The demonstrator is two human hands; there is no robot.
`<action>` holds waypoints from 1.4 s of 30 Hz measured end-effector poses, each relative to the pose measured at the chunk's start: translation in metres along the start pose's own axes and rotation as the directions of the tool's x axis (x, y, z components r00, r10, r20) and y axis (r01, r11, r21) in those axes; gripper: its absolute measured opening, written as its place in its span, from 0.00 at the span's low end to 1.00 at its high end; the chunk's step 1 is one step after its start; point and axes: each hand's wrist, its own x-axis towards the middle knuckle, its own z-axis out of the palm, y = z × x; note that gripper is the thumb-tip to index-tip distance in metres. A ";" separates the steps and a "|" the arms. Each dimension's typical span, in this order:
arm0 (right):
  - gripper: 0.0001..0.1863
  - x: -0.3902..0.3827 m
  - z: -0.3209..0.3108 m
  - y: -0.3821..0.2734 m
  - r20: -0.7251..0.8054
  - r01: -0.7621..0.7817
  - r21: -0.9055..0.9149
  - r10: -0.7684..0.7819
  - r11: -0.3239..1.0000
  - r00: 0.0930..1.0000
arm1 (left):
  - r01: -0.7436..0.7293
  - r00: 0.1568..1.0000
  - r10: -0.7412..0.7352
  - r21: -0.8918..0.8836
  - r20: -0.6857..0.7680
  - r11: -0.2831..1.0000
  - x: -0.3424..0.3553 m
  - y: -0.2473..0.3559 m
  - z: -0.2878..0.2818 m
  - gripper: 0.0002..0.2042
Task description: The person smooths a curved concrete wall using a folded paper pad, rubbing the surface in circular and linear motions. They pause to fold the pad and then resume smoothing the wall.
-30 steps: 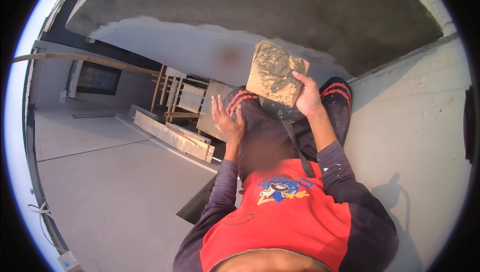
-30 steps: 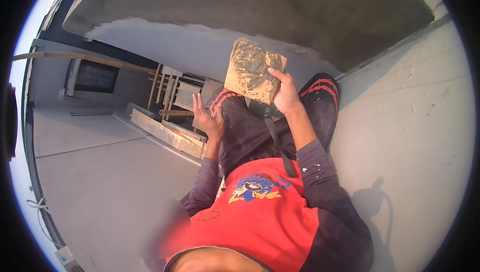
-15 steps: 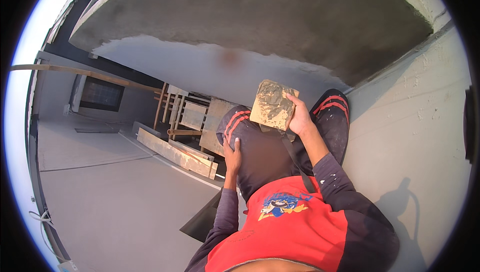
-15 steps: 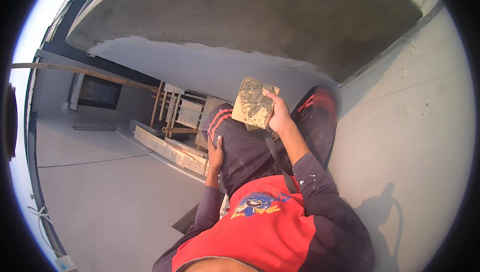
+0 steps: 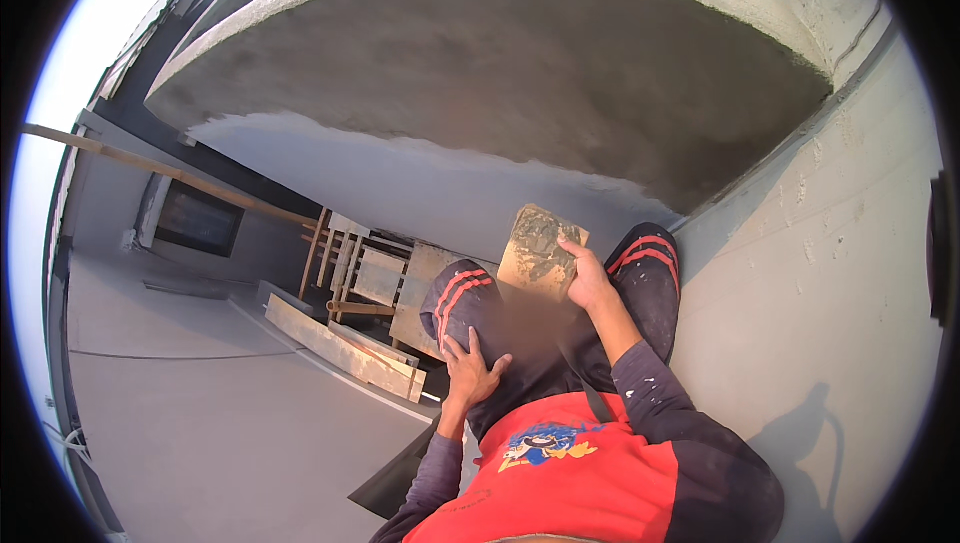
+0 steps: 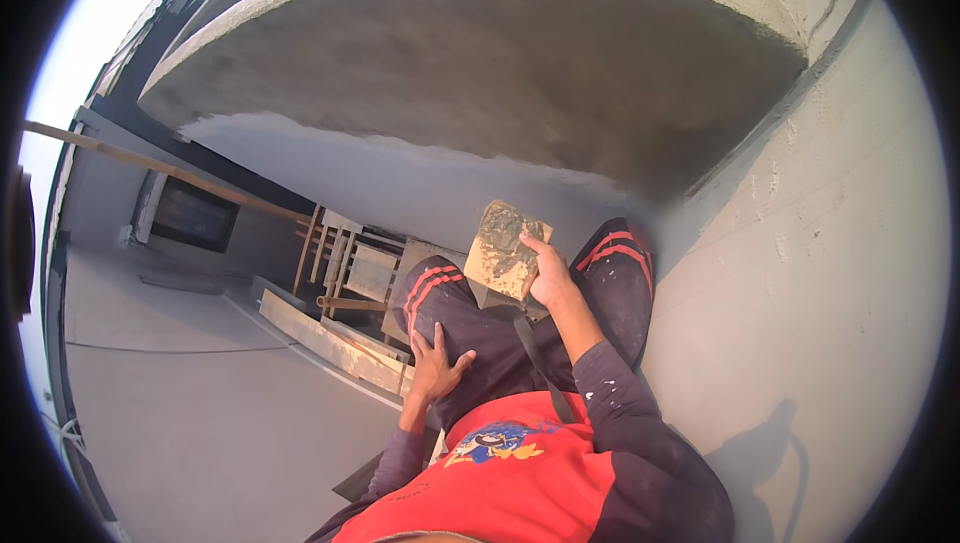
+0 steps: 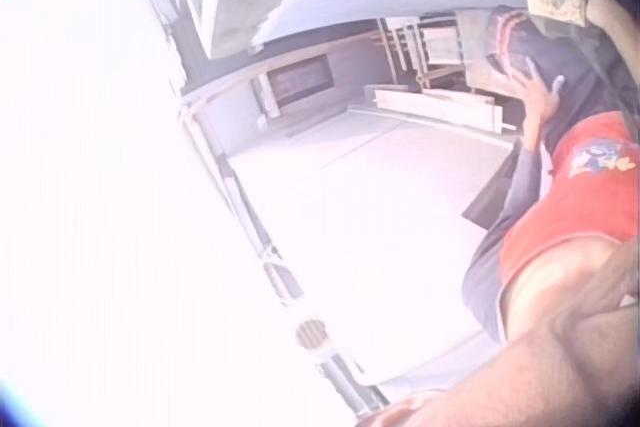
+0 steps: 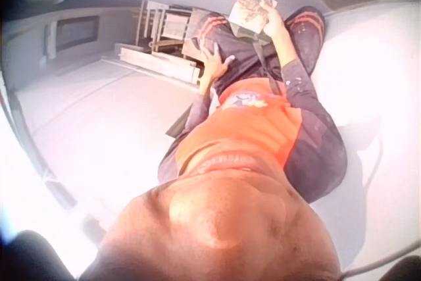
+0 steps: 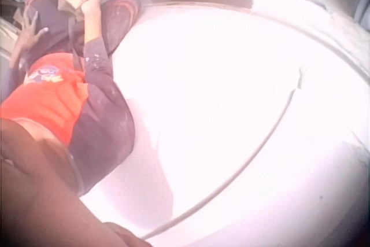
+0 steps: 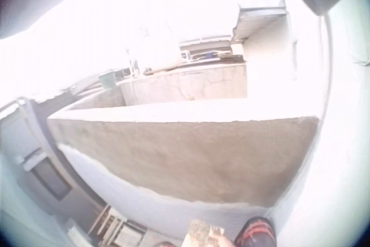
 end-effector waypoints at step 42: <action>0.22 0.100 -0.111 0.047 -0.276 -0.015 -0.881 -0.489 0.472 0.827 | -0.620 0.561 0.763 0.449 -0.320 0.644 0.223 0.343 -0.416 0.24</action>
